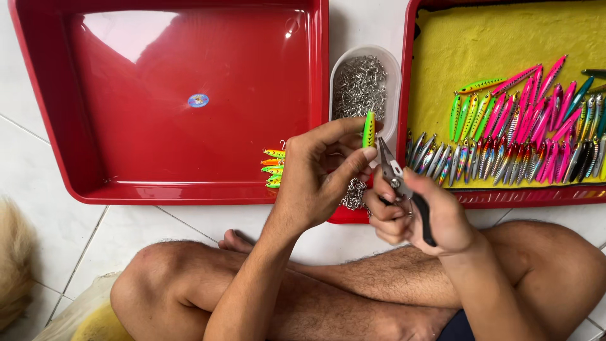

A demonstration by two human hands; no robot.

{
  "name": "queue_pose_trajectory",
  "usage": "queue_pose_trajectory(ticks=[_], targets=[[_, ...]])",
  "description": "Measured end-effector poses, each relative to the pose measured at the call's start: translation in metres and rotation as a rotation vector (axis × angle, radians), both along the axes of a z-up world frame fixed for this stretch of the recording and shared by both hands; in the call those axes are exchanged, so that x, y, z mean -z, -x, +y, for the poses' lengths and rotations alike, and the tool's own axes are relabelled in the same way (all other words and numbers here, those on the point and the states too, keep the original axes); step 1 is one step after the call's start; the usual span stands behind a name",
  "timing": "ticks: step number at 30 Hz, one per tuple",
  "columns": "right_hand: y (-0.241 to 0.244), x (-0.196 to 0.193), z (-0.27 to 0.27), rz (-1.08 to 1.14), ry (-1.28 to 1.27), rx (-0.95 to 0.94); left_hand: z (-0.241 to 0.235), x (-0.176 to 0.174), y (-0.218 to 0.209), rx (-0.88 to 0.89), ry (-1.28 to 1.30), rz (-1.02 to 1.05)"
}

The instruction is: The person sits on the floor and uses pliers to attach metal swivels to colorful fishing lures. They pick up a lure, open a swivel with the pliers, attach it to the lure, and then place the completed lure into a red tray.

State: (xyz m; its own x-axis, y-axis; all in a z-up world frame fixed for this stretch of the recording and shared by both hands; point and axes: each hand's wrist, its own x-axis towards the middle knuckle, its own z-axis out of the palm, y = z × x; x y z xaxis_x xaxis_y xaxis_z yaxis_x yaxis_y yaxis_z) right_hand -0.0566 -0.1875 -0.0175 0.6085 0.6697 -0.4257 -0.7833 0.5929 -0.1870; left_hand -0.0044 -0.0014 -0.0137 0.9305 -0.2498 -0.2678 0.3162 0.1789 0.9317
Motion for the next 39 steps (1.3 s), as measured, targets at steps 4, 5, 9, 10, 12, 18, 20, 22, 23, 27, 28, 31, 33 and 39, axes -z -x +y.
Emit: queue_pose_trajectory(ticks=[4, 5, 9, 10, 12, 18, 20, 22, 23, 27, 28, 31, 33, 39], targets=[[0.007, -0.006, 0.003, -0.592, 0.991, -0.165, 0.001, -0.012, -0.003, 0.079, -0.153, -0.137], [0.005, -0.007, 0.009, -0.745, 1.22, -0.197, 0.0, -0.009, -0.002, 0.064, -0.136, -0.107], [0.006, 0.003, 0.007, -0.525, 0.916, -0.089, -0.001, 0.0, -0.003, 0.042, -0.012, -0.009], [0.005, 0.003, 0.004, -0.526, 0.919, -0.086, -0.001, 0.003, 0.0, 0.044, -0.01, -0.011], [0.0, 0.004, -0.002, -0.175, 0.257, 0.009, -0.001, 0.009, 0.002, -0.016, 0.076, 0.079], [0.005, 0.004, 0.004, -0.681, 1.348, -0.338, 0.0, -0.003, -0.002, 0.051, -0.107, -0.045], [0.003, 0.011, 0.007, -0.769, 1.382, -0.303, 0.001, 0.007, -0.003, 0.037, -0.092, -0.029], [0.001, 0.017, 0.01, -0.868, 1.404, -0.262, 0.005, 0.015, -0.006, 0.017, -0.086, -0.02], [0.0, 0.02, 0.011, -0.803, 1.314, -0.247, 0.008, 0.019, -0.009, 0.045, -0.133, -0.053], [-0.009, 0.009, 0.001, -0.711, 1.273, -0.37, 0.027, 0.016, -0.018, 0.105, -0.249, -0.085], [-0.007, 0.012, -0.004, -0.719, 1.275, -0.367, 0.035, 0.009, -0.02, 0.102, -0.249, -0.092], [-0.002, 0.02, -0.014, -0.643, 1.216, -0.312, 0.061, -0.008, -0.02, 0.072, -0.167, -0.067], [-0.003, 0.025, -0.017, -0.621, 1.172, -0.212, 0.079, -0.013, -0.024, 0.053, -0.415, -0.158], [-0.001, 0.037, -0.025, -0.617, 1.114, -0.146, 0.097, -0.003, -0.014, 0.275, -1.098, 0.006]])
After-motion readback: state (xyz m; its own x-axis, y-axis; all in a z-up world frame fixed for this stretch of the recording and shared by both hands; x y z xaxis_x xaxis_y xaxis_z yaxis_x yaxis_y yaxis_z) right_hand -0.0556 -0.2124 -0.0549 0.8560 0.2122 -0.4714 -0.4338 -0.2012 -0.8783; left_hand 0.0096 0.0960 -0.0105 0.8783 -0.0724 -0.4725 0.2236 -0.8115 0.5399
